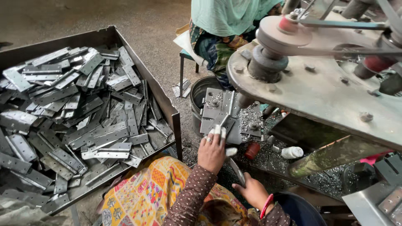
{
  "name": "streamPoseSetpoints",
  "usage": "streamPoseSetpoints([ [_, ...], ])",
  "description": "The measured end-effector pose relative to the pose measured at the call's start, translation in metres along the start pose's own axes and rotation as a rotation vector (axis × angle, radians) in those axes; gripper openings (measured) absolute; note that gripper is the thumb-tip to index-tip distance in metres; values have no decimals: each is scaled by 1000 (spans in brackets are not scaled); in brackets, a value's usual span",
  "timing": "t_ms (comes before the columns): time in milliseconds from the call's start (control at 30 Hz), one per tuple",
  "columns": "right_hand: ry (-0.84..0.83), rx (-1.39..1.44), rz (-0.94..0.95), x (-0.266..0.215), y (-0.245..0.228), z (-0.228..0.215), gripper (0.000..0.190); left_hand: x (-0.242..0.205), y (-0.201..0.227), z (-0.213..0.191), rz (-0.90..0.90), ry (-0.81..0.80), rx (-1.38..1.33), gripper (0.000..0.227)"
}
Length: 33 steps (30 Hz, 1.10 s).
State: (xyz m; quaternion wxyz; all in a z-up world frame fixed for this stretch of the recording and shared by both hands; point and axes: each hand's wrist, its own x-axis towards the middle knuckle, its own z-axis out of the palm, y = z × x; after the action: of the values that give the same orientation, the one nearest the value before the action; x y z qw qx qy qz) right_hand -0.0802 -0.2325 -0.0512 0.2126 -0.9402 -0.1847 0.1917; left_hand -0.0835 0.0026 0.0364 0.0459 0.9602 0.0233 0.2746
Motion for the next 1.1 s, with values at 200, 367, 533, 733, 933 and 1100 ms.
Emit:
streamPoseSetpoints([
  [200,-37,-80,-11,-2,3,3,64,-5,18,4,-90,34,-58,58],
  [367,2,-62,-63,5,11,6,71,2,33,3,-89,65,-145,44],
  [533,28,-25,-51,4,29,27,65,15,28,13,-115,-39,-116,38],
  [733,12,5,105,-4,27,61,62,21,26,15,-102,-7,-137,37],
  [933,-116,-65,126,-14,11,28,73,13,31,18,-82,-31,-45,32],
  [1100,-30,-138,51,-9,10,18,64,-1,33,23,-102,-75,-66,33],
])
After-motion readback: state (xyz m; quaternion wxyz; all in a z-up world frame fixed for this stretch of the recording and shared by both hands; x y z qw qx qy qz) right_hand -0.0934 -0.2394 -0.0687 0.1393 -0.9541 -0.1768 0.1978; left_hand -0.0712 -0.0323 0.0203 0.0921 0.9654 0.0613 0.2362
